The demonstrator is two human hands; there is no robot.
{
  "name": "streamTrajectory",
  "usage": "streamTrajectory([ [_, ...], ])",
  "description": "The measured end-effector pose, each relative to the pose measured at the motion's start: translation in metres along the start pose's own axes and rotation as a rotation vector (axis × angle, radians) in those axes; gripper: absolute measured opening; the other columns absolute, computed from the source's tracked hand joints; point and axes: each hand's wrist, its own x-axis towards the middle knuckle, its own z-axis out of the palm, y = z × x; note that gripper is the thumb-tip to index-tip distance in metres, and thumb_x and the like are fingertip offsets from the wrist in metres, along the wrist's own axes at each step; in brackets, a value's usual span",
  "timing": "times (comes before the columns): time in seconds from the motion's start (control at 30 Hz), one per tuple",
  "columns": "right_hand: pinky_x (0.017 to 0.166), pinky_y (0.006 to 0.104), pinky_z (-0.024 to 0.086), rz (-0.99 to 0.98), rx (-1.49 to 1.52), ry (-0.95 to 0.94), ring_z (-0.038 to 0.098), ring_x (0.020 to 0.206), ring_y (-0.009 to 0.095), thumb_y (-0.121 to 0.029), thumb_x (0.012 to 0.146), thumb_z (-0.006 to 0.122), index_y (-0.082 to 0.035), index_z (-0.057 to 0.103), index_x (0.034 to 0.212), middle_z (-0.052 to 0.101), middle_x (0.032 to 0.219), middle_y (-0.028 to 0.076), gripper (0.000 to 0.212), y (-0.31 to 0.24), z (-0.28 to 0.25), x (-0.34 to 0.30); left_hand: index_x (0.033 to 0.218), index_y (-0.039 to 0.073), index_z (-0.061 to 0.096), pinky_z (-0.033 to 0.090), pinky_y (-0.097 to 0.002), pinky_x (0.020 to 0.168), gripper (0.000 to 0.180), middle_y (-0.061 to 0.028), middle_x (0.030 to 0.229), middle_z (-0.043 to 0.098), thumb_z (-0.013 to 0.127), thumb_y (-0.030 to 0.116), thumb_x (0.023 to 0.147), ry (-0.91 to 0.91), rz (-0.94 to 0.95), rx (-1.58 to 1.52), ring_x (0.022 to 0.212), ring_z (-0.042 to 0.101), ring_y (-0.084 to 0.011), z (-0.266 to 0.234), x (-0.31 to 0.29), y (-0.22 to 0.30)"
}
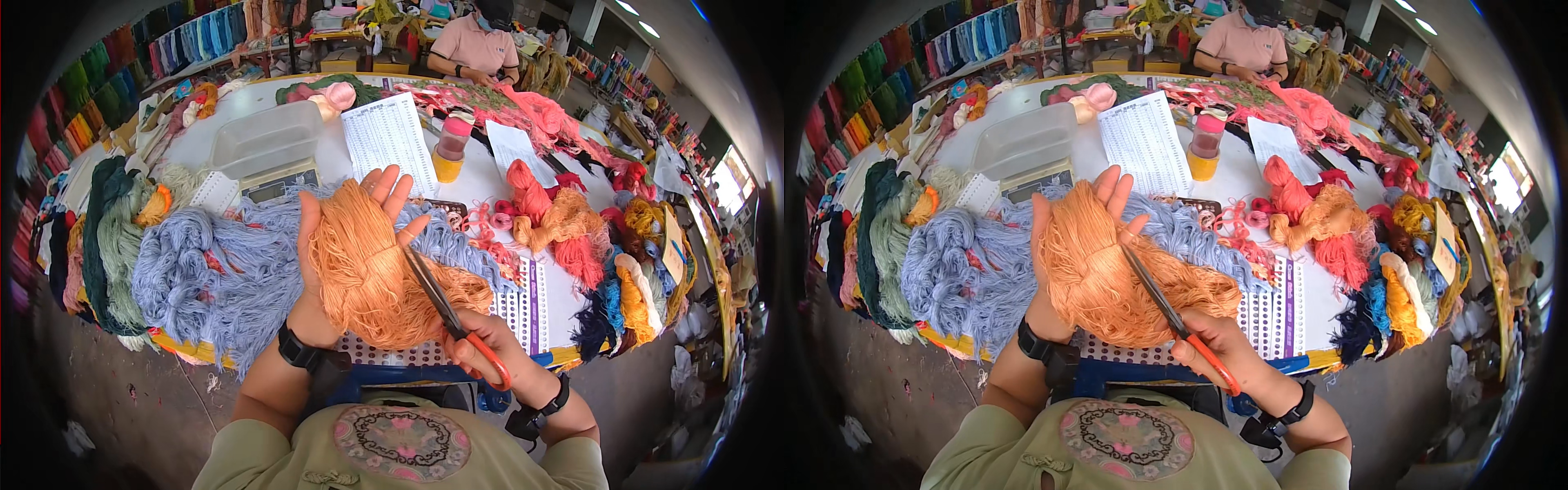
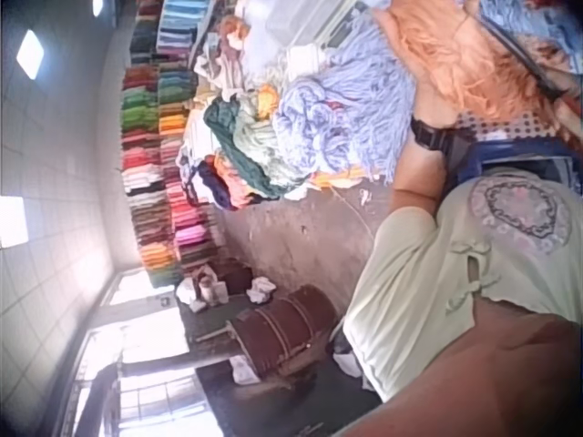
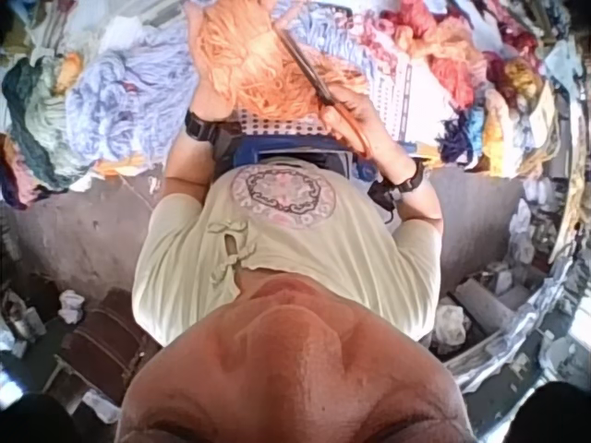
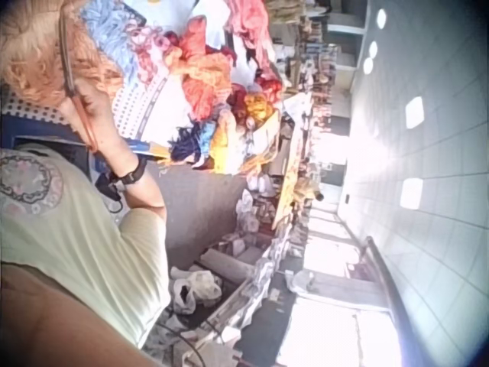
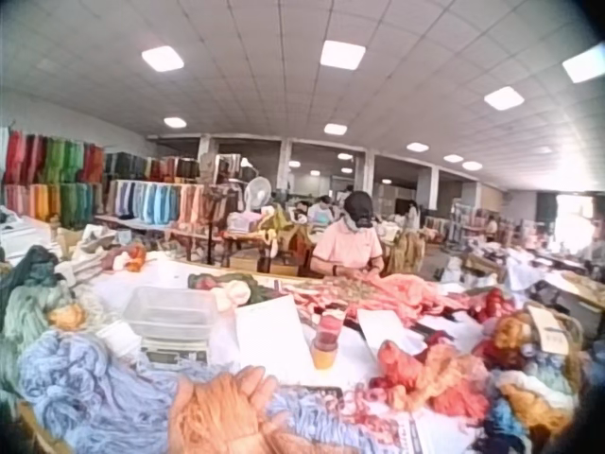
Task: The person untangles and cuts a bundle of orange yarn with scissors before placing it on the floor. They then pick up a bundle of green yarn, untangle it, and tie individual strands onto a blue sorting rack.
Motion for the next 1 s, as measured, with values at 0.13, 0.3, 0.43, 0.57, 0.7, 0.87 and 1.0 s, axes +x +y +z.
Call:
streamTrajectory([
  [0.13,0.048,0.0175,0.033,-0.014,-0.015,0.027,0.044,0.053,0.003,-0.05,0.089,0.064,0.002,0.058,0.111,0.054,0.069,-0.002,0.057,0.005,0.004,0.001,0.14,0.0,0.038,0.02,-0.0563,0.115,0.079,-0.0149,0.15,0.036,0.031,0.064,0.095,-0.014,-0.015,-0.009,0.143,0.026,-0.0271,0.0,0.0,-0.003],
  [0.3,0.047,0.0179,0.033,-0.092,-0.037,0.101,0.044,0.052,0.002,-0.047,0.088,0.066,0.002,0.058,0.111,0.054,0.069,-0.003,0.054,0.004,0.007,0.006,0.141,0.002,0.036,0.025,-0.0546,0.113,0.075,-0.0169,0.149,0.036,0.03,0.061,0.097,0.03,-0.131,0.009,0.142,0.027,-0.0292,0.002,-0.004,-0.009],
  [0.43,0.045,0.0179,0.031,-0.18,0.0,0.213,0.042,0.049,0.003,-0.04,0.087,0.07,0.001,0.057,0.113,0.054,0.069,-0.003,0.05,0.003,0.009,0.008,0.138,0.003,0.037,0.029,-0.0531,0.111,0.071,-0.0186,0.149,0.035,0.034,0.06,0.097,0.084,-0.151,0.064,0.141,0.029,-0.0315,-0.008,-0.006,-0.013],
  [0.57,0.065,0.0234,0.04,-0.337,-0.042,0.345,0.051,0.071,0.006,-0.002,0.079,0.073,-0.005,0.051,0.12,0.063,0.092,0.003,0.047,-0.007,0.018,0.022,0.142,0.01,0.03,0.038,-0.0465,0.105,0.071,-0.0163,0.146,0.04,0.043,0.061,0.094,0.27,-0.086,0.281,0.139,0.033,-0.0279,-0.023,0.005,-0.024],
  [0.7,0.076,0.0352,0.05,-0.576,-0.866,0.128,0.063,0.09,0.024,0.009,0.067,0.068,-0.007,0.053,0.122,0.062,0.098,0.012,0.059,-0.02,0.015,0.044,0.143,0.012,0.029,0.04,-0.042,0.102,0.071,-0.0153,0.147,0.039,0.044,0.061,0.094,0.33,-0.138,0.322,0.138,0.033,-0.0268,-0.022,0.012,-0.032],
  [0.87,0.073,0.0321,0.05,-0.23,-0.596,0.189,0.063,0.08,0.022,0.006,0.072,0.068,-0.003,0.057,0.108,0.062,0.095,0.012,0.038,-0.015,-0.014,-0.016,0.128,0.012,0.044,0.045,-0.046,0.095,0.051,-0.018,0.145,0.041,0.049,0.051,0.095,0.299,0.036,0.324,0.135,0.039,-0.0316,-0.043,0.023,0.01],
  [1.0,0.066,0.0244,0.047,-0.103,-0.1,0.706,0.057,0.072,0.013,0.008,0.073,0.065,0.0,0.059,0.098,0.059,0.083,0.004,0.027,-0.034,-0.037,-0.081,0.126,0.011,0.041,0.049,-0.0391,0.088,0.051,-0.0228,0.137,0.049,0.049,0.051,0.095,0.238,0.057,0.318,0.128,0.048,-0.0328,-0.047,0.031,0.023],
])
